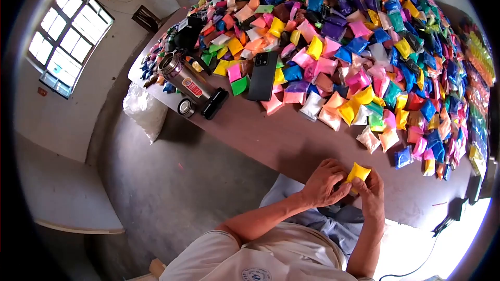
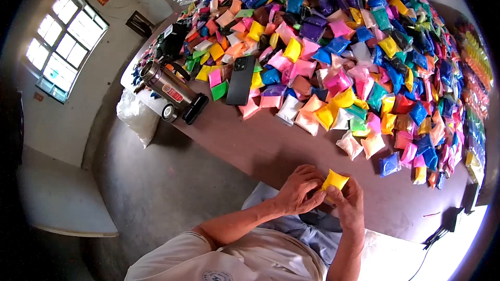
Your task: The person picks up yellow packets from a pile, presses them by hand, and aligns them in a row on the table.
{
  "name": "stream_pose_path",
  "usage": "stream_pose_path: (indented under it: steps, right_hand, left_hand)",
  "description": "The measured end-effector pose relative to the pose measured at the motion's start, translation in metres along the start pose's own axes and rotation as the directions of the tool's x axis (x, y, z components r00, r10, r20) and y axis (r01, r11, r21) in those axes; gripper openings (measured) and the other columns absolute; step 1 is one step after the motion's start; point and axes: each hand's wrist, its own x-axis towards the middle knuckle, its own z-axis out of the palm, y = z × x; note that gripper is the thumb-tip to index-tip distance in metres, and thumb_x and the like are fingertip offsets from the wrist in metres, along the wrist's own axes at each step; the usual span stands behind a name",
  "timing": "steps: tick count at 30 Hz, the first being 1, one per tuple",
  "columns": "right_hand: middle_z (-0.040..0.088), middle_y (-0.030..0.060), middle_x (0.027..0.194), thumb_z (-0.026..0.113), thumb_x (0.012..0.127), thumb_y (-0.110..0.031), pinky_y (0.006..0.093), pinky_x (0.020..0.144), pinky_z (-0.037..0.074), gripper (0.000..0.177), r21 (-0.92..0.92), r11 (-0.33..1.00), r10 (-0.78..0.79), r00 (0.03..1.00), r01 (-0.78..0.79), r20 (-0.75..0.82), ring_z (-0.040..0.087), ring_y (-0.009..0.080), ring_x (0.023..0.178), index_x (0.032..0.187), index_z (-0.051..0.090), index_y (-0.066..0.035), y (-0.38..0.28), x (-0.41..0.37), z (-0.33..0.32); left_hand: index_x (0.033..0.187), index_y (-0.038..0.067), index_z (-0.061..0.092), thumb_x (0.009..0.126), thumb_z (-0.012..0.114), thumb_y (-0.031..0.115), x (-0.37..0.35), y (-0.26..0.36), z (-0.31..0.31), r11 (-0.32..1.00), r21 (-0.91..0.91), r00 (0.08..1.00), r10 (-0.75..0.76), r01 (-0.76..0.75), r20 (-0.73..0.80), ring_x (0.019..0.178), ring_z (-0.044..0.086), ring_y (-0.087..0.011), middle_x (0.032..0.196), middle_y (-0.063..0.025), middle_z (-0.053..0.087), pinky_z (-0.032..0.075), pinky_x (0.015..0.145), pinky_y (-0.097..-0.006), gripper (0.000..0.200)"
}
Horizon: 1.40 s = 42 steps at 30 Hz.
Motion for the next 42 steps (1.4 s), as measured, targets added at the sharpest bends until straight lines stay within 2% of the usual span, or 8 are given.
stream_pose_path:
  steps: [7, 19, 27, 33, 37, 39, 40, 42]
  right_hand:
    - [0.060, 0.0033, 0.095, 0.064, 0.087, -0.031, 0.0232, 0.077, 0.045, 0.040, 0.048, 0.998, 0.030, 1.000, -0.030, -0.006, 0.055, 0.0092, 0.087, 0.110, 0.057, 0.001, 0.005, 0.002, -0.008]
    - [0.059, 0.0019, 0.095, 0.060, 0.087, -0.009, 0.0237, 0.076, 0.044, 0.025, 0.021, 1.000, -0.008, 0.998, 0.007, 0.055, 0.054, 0.0094, 0.087, 0.109, 0.054, 0.002, 0.000, 0.015, -0.011]
    - [0.061, 0.0006, 0.092, 0.062, 0.088, -0.018, 0.0226, 0.077, 0.044, 0.026, 0.173, 0.984, 0.053, 0.998, -0.044, -0.046, 0.055, 0.0073, 0.085, 0.106, 0.059, 0.002, 0.000, 0.027, -0.012]
    - [0.059, 0.0043, 0.092, 0.063, 0.085, -0.015, 0.0243, 0.072, 0.045, 0.034, 0.132, 0.991, -0.011, 1.000, 0.011, -0.006, 0.054, 0.0102, 0.080, 0.113, 0.055, 0.002, -0.019, 0.042, 0.008]
    - [0.061, 0.0073, 0.088, 0.067, 0.080, -0.009, 0.0262, 0.067, 0.049, 0.037, -0.148, 0.983, -0.083, 0.985, 0.106, 0.154, 0.058, 0.0118, 0.078, 0.113, 0.054, 0.003, -0.021, 0.063, 0.044]
    - [0.062, 0.0081, 0.083, 0.068, 0.080, -0.010, 0.0271, 0.066, 0.050, 0.037, -0.368, 0.909, -0.126, 0.970, 0.198, 0.210, 0.060, 0.0127, 0.075, 0.112, 0.056, 0.003, -0.018, 0.074, 0.060]
    - [0.065, 0.0181, 0.091, 0.067, 0.077, -0.012, 0.0324, 0.074, 0.050, 0.032, -0.428, 0.883, -0.117, 0.974, 0.192, 0.194, 0.065, 0.0256, 0.083, 0.106, 0.060, 0.000, -0.021, 0.076, 0.068]
    - [0.065, 0.0182, 0.091, 0.066, 0.078, -0.013, 0.0328, 0.075, 0.050, 0.032, -0.453, 0.868, -0.121, 0.971, 0.205, 0.208, 0.065, 0.0273, 0.084, 0.107, 0.060, -0.001, -0.020, 0.085, 0.079]
  left_hand:
    - [0.087, 0.001, 0.062, 0.087, 0.057, 0.029, 0.001, 0.001, 0.002, 0.999, 0.004, 0.999, -0.039, 0.039, 0.007, 0.094, 0.056, -0.0280, 0.093, -0.0130, 0.061, 0.036, 0.097, -0.0415, 0.028]
    - [0.077, 0.001, 0.058, 0.082, 0.059, 0.017, 0.004, -0.002, 0.010, 0.999, -0.034, 0.999, 0.011, -0.012, -0.045, 0.079, 0.056, -0.0327, 0.077, -0.0127, 0.058, 0.042, 0.083, -0.0432, 0.017]
    - [0.071, 0.003, 0.055, 0.077, 0.064, 0.013, 0.007, 0.001, 0.010, 0.998, 0.060, 0.995, 0.005, 0.001, -0.098, 0.078, 0.056, -0.0306, 0.077, -0.0112, 0.059, 0.043, 0.081, -0.0410, 0.015]
    - [0.073, 0.005, 0.057, 0.072, 0.068, 0.011, 0.004, 0.001, 0.011, 0.990, 0.135, 0.996, 0.052, -0.043, -0.069, 0.079, 0.057, -0.0301, 0.078, -0.0097, 0.060, 0.044, 0.079, -0.0410, 0.013]
    - [0.084, 0.006, 0.061, 0.071, 0.067, 0.013, -0.005, 0.002, 0.012, 0.994, 0.077, 0.997, -0.077, 0.076, 0.008, 0.084, 0.058, -0.0312, 0.084, -0.0106, 0.062, 0.044, 0.080, -0.0416, 0.016]
    - [0.087, 0.006, 0.061, 0.071, 0.066, 0.013, -0.003, 0.004, 0.006, 0.996, 0.085, 1.000, -0.018, 0.020, -0.021, 0.085, 0.059, -0.0313, 0.086, -0.0112, 0.062, 0.045, 0.079, -0.0421, 0.018]
    - [0.087, 0.006, 0.061, 0.070, 0.066, 0.013, -0.003, 0.006, 0.003, 0.995, 0.090, 0.998, -0.051, 0.048, 0.026, 0.086, 0.059, -0.0313, 0.086, -0.0114, 0.062, 0.044, 0.080, -0.0428, 0.019]
    - [0.088, 0.006, 0.061, 0.069, 0.067, 0.013, -0.002, 0.006, 0.002, 0.993, 0.099, 0.995, -0.079, 0.072, 0.068, 0.086, 0.059, -0.0313, 0.086, -0.0116, 0.062, 0.044, 0.081, -0.0435, 0.020]
